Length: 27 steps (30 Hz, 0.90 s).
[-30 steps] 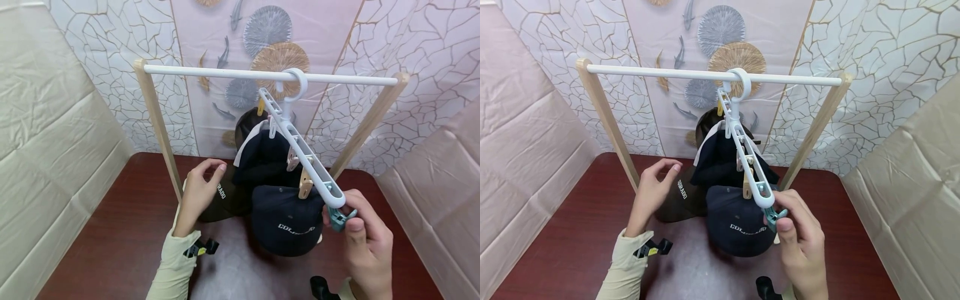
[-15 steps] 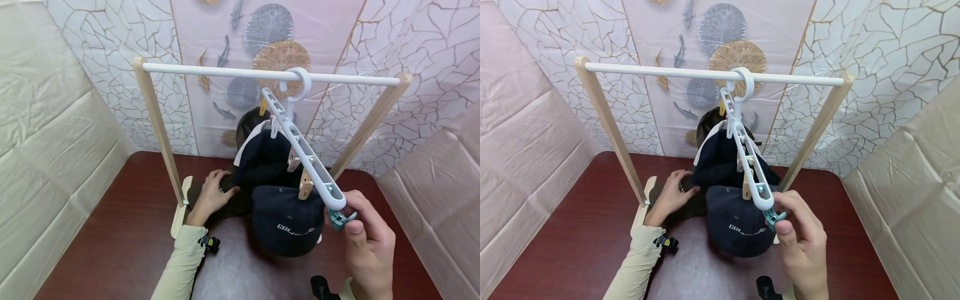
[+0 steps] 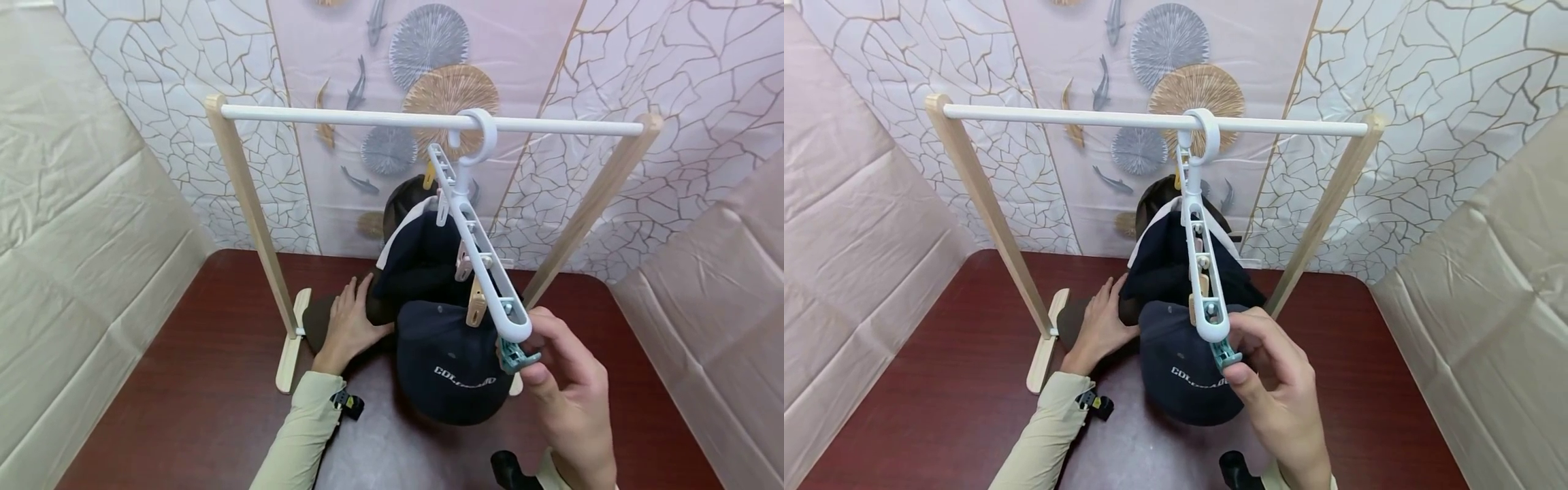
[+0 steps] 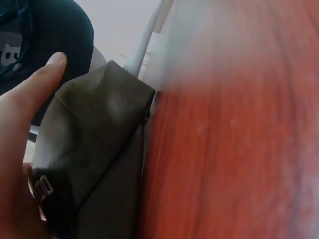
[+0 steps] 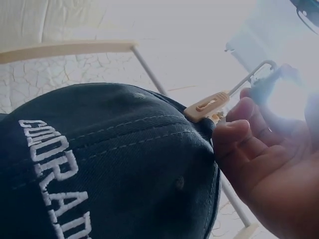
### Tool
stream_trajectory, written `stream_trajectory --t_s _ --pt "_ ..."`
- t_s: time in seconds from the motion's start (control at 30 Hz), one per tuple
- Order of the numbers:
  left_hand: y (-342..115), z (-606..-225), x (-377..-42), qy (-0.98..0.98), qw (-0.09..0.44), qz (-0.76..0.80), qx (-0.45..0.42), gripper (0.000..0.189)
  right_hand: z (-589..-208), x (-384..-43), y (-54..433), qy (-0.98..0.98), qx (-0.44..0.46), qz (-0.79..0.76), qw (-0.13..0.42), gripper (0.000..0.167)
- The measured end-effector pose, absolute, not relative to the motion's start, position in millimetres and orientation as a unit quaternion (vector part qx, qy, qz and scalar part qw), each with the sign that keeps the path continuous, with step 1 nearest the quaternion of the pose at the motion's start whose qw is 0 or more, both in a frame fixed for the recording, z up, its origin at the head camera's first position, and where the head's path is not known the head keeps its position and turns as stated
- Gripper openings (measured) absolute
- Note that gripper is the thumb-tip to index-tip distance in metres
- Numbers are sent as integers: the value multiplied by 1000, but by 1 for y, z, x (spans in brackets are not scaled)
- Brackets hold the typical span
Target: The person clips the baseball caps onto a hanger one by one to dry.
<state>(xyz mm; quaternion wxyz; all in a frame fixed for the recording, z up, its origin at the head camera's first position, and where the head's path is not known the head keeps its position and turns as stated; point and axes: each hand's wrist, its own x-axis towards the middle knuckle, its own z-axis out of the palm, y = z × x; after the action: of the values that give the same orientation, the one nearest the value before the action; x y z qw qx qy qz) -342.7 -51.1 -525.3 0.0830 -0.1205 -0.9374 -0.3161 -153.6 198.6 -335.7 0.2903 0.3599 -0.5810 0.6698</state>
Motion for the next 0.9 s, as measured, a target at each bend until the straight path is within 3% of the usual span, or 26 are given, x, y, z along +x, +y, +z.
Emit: stream_trajectory --t_s 0.23,0.53,0.67,0.8,0.9 --pt "-52 -528 -341 -947 71 -291 -120 121 -339 -157 198 -588 375 668 260 32" --pt "-49 -530 -342 -939 112 -298 -127 106 -336 -158 203 -644 438 587 221 16" --pt "-49 -529 -340 -936 128 -304 -123 100 -336 -156 200 -673 453 555 187 20" --pt "-48 -529 -337 -932 152 -306 -118 87 -335 -150 193 -713 469 503 135 27" --pt "-48 -529 -333 -921 191 -318 -122 65 -335 -149 180 -720 515 454 102 25"
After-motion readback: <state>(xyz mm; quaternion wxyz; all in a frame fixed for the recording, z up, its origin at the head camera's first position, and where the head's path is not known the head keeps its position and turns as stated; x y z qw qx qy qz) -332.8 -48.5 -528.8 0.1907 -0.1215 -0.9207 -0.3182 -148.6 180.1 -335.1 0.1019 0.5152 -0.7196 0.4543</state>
